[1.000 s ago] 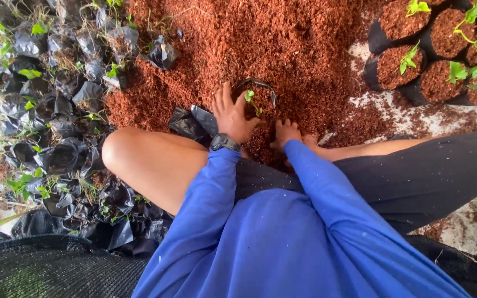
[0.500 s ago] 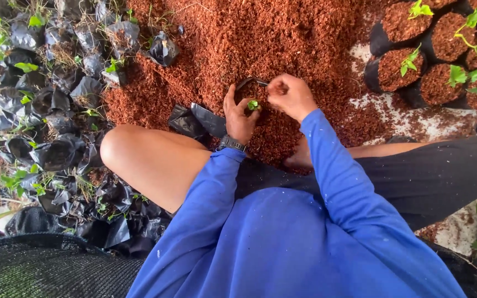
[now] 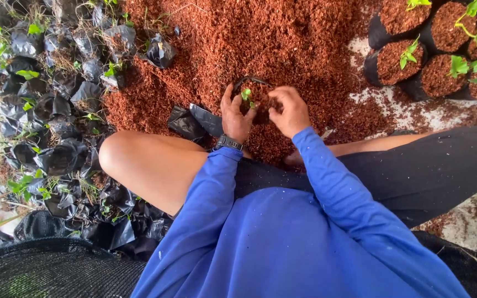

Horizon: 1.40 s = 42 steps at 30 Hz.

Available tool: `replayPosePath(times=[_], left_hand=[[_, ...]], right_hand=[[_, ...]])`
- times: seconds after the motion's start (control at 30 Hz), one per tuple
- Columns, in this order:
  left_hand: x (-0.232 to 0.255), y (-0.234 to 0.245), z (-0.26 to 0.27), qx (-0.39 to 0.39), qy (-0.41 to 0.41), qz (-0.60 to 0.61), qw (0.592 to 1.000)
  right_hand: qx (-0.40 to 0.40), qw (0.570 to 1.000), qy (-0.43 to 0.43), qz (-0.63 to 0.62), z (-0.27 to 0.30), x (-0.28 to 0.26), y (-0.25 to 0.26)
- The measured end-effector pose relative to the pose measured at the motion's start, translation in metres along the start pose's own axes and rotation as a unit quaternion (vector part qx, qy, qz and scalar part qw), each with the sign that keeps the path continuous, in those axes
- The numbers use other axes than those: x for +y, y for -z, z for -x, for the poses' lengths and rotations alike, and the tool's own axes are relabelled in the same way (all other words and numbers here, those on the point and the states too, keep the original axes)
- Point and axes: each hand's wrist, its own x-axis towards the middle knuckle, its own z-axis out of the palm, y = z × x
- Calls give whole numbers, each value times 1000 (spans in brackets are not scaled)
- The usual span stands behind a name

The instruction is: The person sits on the ground and fills black plastic nursery bags with soil from a large pile. They then pick up seedlings, remove them from their original bags, and place them into the newly filled bags, pressing the soil around the base of each plant.

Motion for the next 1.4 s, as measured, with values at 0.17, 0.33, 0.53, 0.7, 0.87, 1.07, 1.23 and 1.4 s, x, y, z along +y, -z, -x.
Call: replayPosePath(times=[0.17,0.33,0.53,0.7,0.87,1.07,1.23,1.4], left_hand=[[12,12,-11,-57,39,4,998],[-3,7,-34,-75,18,-91,993],[-16,6,-58,-127,-56,-192,971],[-21,15,-44,-113,46,-120,985],[-50,1,-30,-154,122,-186,963],[-85,-46,-5,238,-24,-378,894],[-6,28,-46,-79,81,-218,969],[-33,20,-37,-128,109,-239,956]], right_hand=[[-61,977,-159,129,-9,12,-7],[-58,964,-205,158,-28,11,-11],[-59,958,-134,246,-51,48,-20],[18,964,-139,224,-49,48,-14],[-60,950,-178,250,-35,57,-15],[35,968,-194,154,-12,-5,5],[43,973,-154,165,-21,31,-14],[73,979,-177,64,-7,26,-12]])
